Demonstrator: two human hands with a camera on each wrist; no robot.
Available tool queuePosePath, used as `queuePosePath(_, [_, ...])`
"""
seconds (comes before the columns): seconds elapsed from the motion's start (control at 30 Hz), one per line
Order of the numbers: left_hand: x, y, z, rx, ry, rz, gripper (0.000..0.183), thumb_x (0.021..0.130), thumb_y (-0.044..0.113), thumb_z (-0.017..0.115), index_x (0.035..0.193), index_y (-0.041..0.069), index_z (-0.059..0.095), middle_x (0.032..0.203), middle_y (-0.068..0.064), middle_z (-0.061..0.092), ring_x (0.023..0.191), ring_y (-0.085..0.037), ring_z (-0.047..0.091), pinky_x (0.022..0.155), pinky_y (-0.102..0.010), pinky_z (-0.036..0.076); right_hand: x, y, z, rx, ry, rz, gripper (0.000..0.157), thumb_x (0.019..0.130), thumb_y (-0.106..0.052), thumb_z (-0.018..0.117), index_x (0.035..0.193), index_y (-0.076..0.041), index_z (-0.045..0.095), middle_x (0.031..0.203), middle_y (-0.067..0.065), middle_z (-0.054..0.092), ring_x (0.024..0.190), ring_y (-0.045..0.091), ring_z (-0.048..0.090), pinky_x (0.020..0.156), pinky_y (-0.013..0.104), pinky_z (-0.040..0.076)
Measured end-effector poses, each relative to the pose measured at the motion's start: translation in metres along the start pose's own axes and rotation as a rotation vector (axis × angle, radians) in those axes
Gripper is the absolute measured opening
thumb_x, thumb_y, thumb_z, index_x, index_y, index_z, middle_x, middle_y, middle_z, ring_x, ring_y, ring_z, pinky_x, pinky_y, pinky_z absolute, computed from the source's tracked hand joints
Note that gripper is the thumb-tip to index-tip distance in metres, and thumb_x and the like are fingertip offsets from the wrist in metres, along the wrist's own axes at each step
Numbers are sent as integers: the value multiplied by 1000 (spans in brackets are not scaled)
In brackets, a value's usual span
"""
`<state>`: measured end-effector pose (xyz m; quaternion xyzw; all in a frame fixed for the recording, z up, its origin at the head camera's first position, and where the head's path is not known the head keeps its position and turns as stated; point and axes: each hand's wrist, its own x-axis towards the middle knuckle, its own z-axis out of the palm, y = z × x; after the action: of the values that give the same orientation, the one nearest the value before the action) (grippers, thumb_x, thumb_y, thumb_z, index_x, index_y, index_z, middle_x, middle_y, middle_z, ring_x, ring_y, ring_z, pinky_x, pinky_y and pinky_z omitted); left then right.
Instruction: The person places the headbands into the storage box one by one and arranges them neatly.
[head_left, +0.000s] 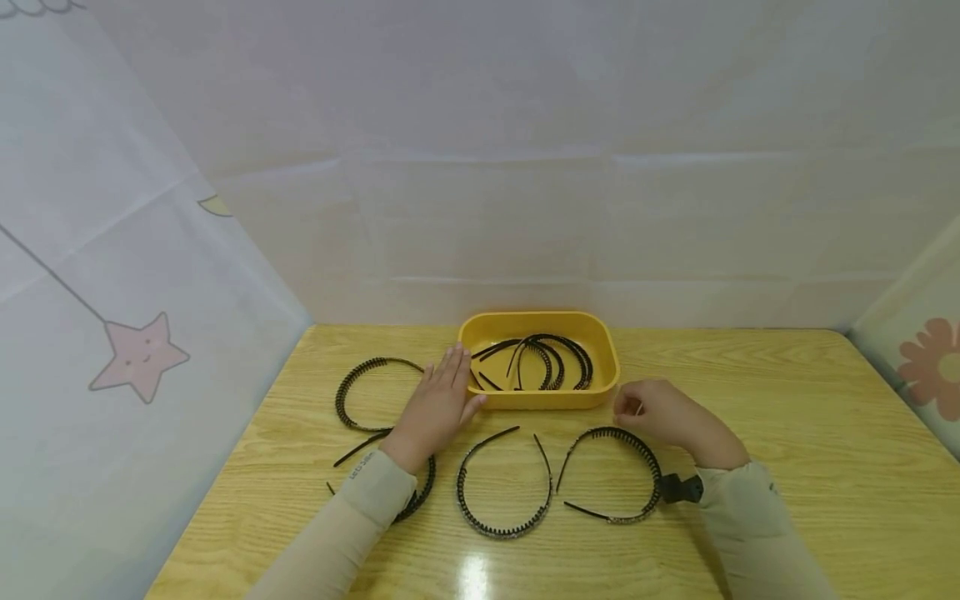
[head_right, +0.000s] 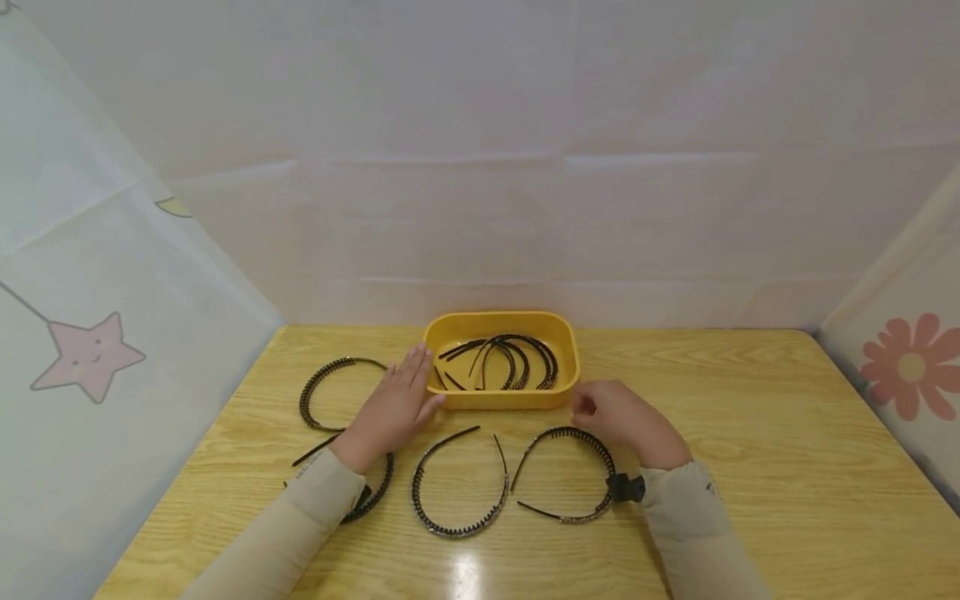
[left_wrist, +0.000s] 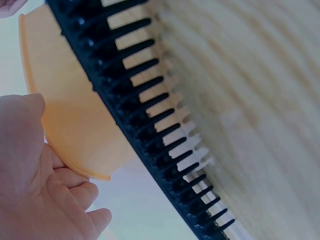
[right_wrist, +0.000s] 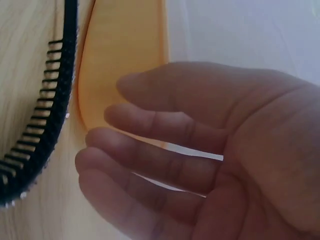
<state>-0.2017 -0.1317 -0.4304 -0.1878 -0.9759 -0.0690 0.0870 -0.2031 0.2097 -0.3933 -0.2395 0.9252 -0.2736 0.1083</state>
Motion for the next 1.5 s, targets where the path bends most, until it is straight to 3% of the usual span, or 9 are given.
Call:
queuePosePath(0.3, [-1,0,-1,11,-6,-3,73,97,51,35,147,1,16,155,-15,12,142,-27,10,113,-50,17,-6,4,-1,3,-69,136,4,84,-12,67,83,-9,64,76,-1,59,65,13,50,58,28,43])
queuePosePath(0.63, [0,1,-1,2,-10,-6,72,97,49,36,148,2,15,155,-15,11,142,-26,9,113,-49,16,-11,8,1,15,-136,229,9,78,-11,72,74,-9,63,71,-1,57,63,14,49,55,28,42])
queuePosePath(0.77, [0,1,-2,9,-2,4,72,97,49,36,147,1,16,154,-16,12,142,-29,14,112,-50,19,-14,9,1,14,-161,220,11,76,-10,73,73,-8,63,70,-1,57,61,14,48,54,28,41])
queuePosePath(1.0, [0,2,-3,10,-13,2,73,97,49,35,147,0,16,154,-16,11,142,-28,11,112,-50,17,-15,9,-1,36,-177,211,7,78,-3,67,74,-7,62,69,1,56,59,15,47,52,28,40])
queuePosePath(1.23, [-1,1,-3,15,-2,7,73,97,49,36,147,0,16,154,-16,12,142,-29,13,112,-51,21,-14,13,-3,24,-149,200,6,79,-5,63,75,-9,60,70,1,54,59,15,47,52,28,39])
queuePosePath(1.5, [-1,2,-3,16,-5,2,73,97,48,37,147,0,15,154,-15,12,142,-29,14,112,-51,20,-14,16,-8,120,-128,184,6,85,-9,61,86,-6,57,71,5,56,58,17,51,52,30,43])
